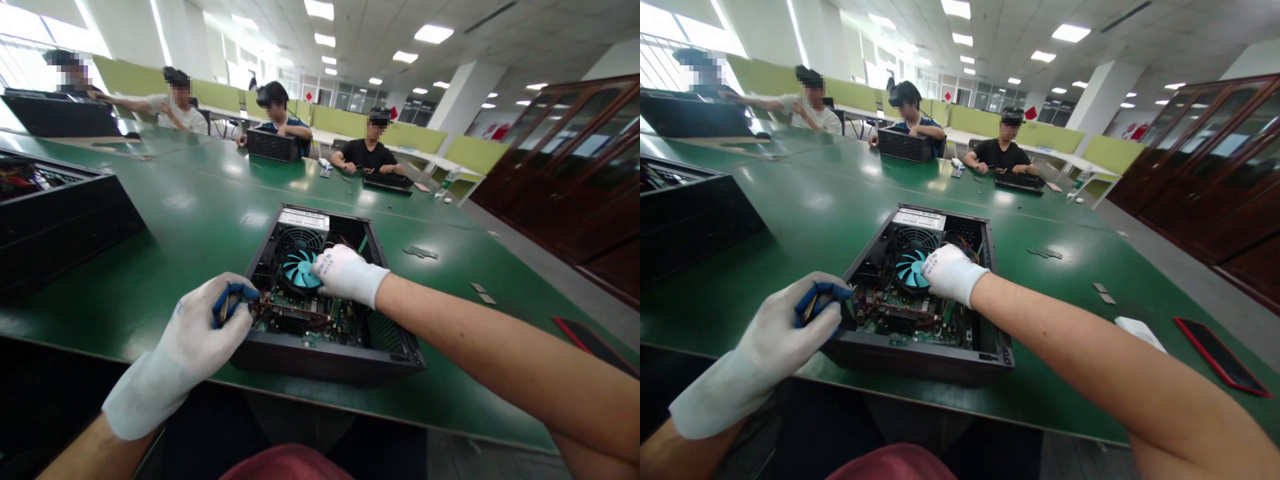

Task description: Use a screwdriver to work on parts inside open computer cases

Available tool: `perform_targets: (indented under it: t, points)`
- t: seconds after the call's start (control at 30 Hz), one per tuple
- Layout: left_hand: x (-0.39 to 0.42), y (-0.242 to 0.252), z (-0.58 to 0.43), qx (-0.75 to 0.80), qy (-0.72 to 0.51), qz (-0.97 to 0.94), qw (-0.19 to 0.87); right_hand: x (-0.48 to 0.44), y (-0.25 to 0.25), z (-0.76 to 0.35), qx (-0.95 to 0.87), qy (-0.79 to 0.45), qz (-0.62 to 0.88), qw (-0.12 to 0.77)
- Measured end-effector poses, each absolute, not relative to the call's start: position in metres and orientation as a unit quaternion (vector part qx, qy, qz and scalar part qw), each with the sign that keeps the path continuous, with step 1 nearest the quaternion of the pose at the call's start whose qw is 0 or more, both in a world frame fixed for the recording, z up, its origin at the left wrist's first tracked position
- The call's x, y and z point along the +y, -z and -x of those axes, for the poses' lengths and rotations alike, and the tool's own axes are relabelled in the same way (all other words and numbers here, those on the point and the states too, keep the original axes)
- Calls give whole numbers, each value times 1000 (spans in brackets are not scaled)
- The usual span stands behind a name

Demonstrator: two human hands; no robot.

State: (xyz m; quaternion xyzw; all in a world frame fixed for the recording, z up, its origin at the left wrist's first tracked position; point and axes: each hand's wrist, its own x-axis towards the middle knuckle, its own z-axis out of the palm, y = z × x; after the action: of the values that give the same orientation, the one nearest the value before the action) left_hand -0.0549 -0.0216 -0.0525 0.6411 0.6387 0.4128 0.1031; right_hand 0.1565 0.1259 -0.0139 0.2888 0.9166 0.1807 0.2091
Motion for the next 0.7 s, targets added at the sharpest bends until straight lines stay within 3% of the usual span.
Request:
perform_targets:
  t: [0.33, 0.7]
  points:
    - [-21, 48, 52, 649, -416, -629, 99, 119, 20, -155, 941, -147, -242, 187]
    - [-20, 61, 58, 644, -416, -634, 97, 84, -17, -196, 918, -142, -367, 47]
